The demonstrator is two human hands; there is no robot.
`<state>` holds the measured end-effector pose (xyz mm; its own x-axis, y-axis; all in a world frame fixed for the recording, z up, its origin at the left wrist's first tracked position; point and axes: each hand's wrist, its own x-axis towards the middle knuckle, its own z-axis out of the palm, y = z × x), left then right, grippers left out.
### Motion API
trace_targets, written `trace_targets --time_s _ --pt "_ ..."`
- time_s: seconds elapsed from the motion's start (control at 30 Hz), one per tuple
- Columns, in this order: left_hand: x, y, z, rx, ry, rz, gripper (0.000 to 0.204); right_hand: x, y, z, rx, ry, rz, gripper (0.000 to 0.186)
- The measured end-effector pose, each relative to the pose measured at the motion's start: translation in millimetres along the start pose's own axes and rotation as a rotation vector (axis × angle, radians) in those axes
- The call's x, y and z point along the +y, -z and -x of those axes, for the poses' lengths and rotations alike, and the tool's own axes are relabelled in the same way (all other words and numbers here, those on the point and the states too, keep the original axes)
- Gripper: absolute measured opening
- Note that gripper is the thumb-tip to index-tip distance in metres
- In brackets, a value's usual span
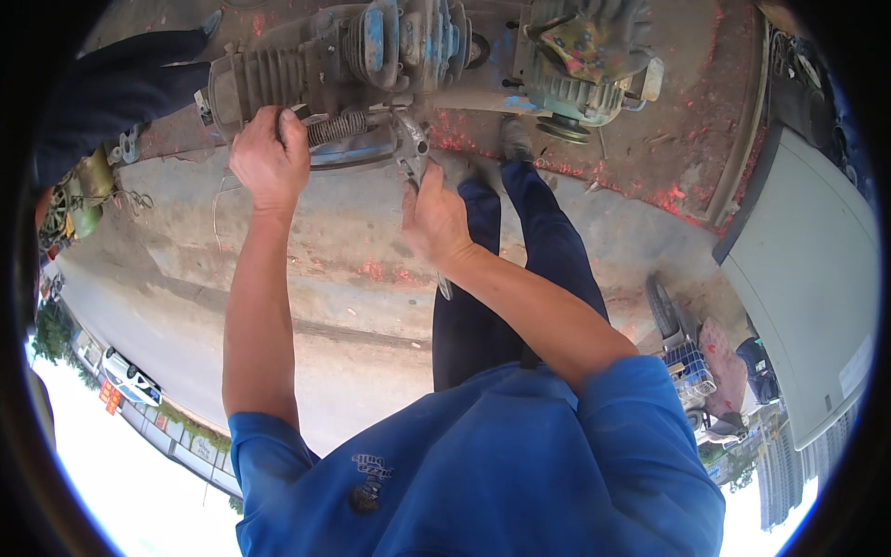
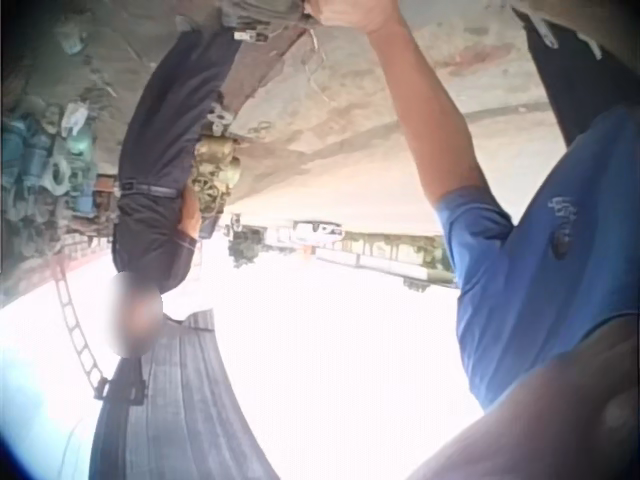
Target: The person works on a small engine mounted on a metal stand, using a hammer and wrench to loosen and remove bolts and components. The person removes a bolt and a small metal part from the engine and places them on the floor.
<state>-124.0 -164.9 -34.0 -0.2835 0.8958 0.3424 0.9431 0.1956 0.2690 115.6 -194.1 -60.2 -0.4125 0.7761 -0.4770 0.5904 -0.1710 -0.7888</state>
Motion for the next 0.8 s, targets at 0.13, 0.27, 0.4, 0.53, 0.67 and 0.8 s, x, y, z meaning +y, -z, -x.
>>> trace_targets --time_s 0.13,0.27,0.4,0.53,0.67,0.8 --pt "-0.3 3.4 3.9 -0.022 0.012 -0.003 0.02 -44.1 65.3 14.0 -0.305 -0.15 0.029 0.034" --pt "1.3 3.1 1.9 -0.012 0.037 0.009 0.019 -65.4 104.7 -22.5 -0.373 -0.213 0.086 0.014" --pt "0.8 4.2 2.4 -0.016 0.027 -0.018 0.02 -96.7 126.2 -49.2 -0.562 -0.339 0.118 0.016" --pt "3.2 4.2 -0.5 -0.006 0.017 0.004 0.02 -80.4 101.6 -41.2 -0.388 -0.284 0.128 0.018" --pt "1.6 2.4 3.1 -0.007 0.031 -0.008 0.02 -71.8 105.3 -39.4 -0.369 -0.357 -0.033 0.024" --pt "-0.6 2.8 4.3 -0.024 0.047 0.005 0.019 -80.0 105.5 -48.7 -0.415 -0.331 -0.03 0.034"
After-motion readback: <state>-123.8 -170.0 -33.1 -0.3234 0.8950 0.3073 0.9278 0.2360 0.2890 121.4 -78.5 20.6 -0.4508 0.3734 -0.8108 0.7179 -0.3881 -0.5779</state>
